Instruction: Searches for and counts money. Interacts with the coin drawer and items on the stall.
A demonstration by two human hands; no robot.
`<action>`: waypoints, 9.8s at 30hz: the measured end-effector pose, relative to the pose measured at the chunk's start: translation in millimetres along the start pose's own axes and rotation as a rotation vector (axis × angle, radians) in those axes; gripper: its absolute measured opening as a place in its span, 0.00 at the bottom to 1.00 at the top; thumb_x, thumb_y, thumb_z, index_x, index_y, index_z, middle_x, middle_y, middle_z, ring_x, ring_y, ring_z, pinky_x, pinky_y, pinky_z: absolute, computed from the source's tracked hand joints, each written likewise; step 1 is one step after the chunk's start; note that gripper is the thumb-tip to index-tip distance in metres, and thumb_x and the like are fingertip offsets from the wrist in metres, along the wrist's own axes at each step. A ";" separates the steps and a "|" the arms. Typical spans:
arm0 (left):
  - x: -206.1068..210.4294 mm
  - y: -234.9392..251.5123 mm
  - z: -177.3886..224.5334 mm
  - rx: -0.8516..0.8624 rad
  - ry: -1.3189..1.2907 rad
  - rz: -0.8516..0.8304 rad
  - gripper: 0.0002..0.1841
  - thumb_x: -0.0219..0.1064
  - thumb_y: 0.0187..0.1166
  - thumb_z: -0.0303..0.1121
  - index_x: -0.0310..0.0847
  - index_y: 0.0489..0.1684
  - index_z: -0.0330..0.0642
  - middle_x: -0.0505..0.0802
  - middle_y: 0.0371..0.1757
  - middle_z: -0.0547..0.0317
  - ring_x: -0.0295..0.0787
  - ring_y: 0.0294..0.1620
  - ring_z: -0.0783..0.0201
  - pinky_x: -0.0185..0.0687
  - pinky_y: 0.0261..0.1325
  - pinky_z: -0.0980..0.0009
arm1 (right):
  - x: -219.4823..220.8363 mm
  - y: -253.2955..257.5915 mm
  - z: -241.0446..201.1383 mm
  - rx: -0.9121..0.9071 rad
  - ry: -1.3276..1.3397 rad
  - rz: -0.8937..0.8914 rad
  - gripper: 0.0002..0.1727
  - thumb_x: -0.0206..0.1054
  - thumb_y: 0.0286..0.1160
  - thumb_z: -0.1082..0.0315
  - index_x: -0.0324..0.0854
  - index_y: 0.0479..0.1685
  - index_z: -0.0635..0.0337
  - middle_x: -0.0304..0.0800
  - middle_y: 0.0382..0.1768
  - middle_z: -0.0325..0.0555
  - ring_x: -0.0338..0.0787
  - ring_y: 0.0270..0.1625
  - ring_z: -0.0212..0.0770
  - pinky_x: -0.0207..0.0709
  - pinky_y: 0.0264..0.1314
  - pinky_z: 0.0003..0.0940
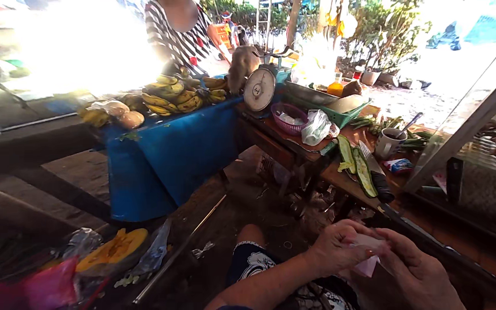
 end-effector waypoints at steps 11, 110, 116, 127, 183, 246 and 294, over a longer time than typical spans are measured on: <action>-0.8 -0.9 9.7 -0.121 0.035 0.252 0.09 0.71 0.71 0.17 0.86 0.47 0.28 0.95 0.42 0.57 0.93 0.44 0.74 0.90 0.54 0.73 | 1.7 -1.5 1.1 0.175 0.218 -0.010 0.15 0.68 0.74 0.77 0.84 0.60 0.66 0.95 0.46 0.36 0.92 0.44 0.22 0.88 0.50 0.19; 21.4 -4.6 -2.2 0.092 0.044 -0.289 0.17 0.70 0.80 0.35 0.87 0.35 0.24 0.78 0.73 0.29 0.73 0.79 0.51 0.69 0.81 0.63 | -27.7 -20.5 26.5 0.298 0.354 0.172 0.15 0.55 0.83 0.76 0.87 0.36 0.51 0.92 0.28 0.22 0.88 0.31 0.17 0.83 0.38 0.15; 20.3 -6.2 -3.7 0.025 0.054 -0.274 0.14 0.71 0.80 0.31 0.85 0.32 0.24 0.80 0.70 0.34 0.78 0.73 0.58 0.73 0.75 0.68 | -23.6 -24.9 19.2 0.232 0.395 0.058 0.15 0.58 0.81 0.78 0.89 0.39 0.50 0.93 0.33 0.21 0.89 0.35 0.17 0.85 0.41 0.17; 12.3 -8.1 -1.6 -0.025 0.036 -0.090 0.07 0.75 0.75 0.28 0.90 0.37 0.30 0.89 0.48 0.54 0.84 0.52 0.73 0.81 0.57 0.78 | -12.5 -30.0 21.7 0.067 0.324 -0.124 0.13 0.64 0.76 0.80 0.89 0.50 0.55 0.93 0.49 0.28 0.90 0.51 0.20 0.86 0.59 0.21; 19.7 -5.7 -15.2 -0.088 -0.022 -0.207 0.15 0.60 0.88 0.32 0.82 0.51 0.24 0.87 0.50 0.50 0.84 0.52 0.72 0.81 0.61 0.74 | 10.0 -32.5 18.2 0.252 0.638 -0.051 0.51 0.70 0.65 0.84 0.39 0.89 0.71 0.86 0.69 0.38 0.90 0.65 0.30 0.85 0.71 0.31; 24.2 -9.7 -16.8 -0.048 0.147 -0.556 0.13 0.62 0.84 0.28 0.89 0.49 0.25 0.87 0.45 0.39 0.83 0.49 0.56 0.78 0.57 0.65 | 12.8 -39.9 26.9 0.287 0.355 -0.277 0.48 0.74 0.72 0.67 0.48 0.89 0.75 0.82 0.73 0.50 0.85 0.69 0.25 0.79 0.75 0.27; 28.6 -10.4 -20.7 -0.085 0.040 -0.682 0.13 0.61 0.82 0.22 0.84 0.56 0.22 0.92 0.49 0.40 0.89 0.51 0.62 0.81 0.62 0.66 | 13.5 -41.1 27.6 0.269 0.246 -0.335 0.34 0.66 0.77 0.74 0.62 0.84 0.76 0.87 0.68 0.54 0.88 0.65 0.26 0.79 0.74 0.27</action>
Point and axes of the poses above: each hand's wrist, its own y-axis towards the middle knuckle, its own x-axis out of the palm, z = x × y, the point moved 3 cm from there along y, towards the middle knuckle
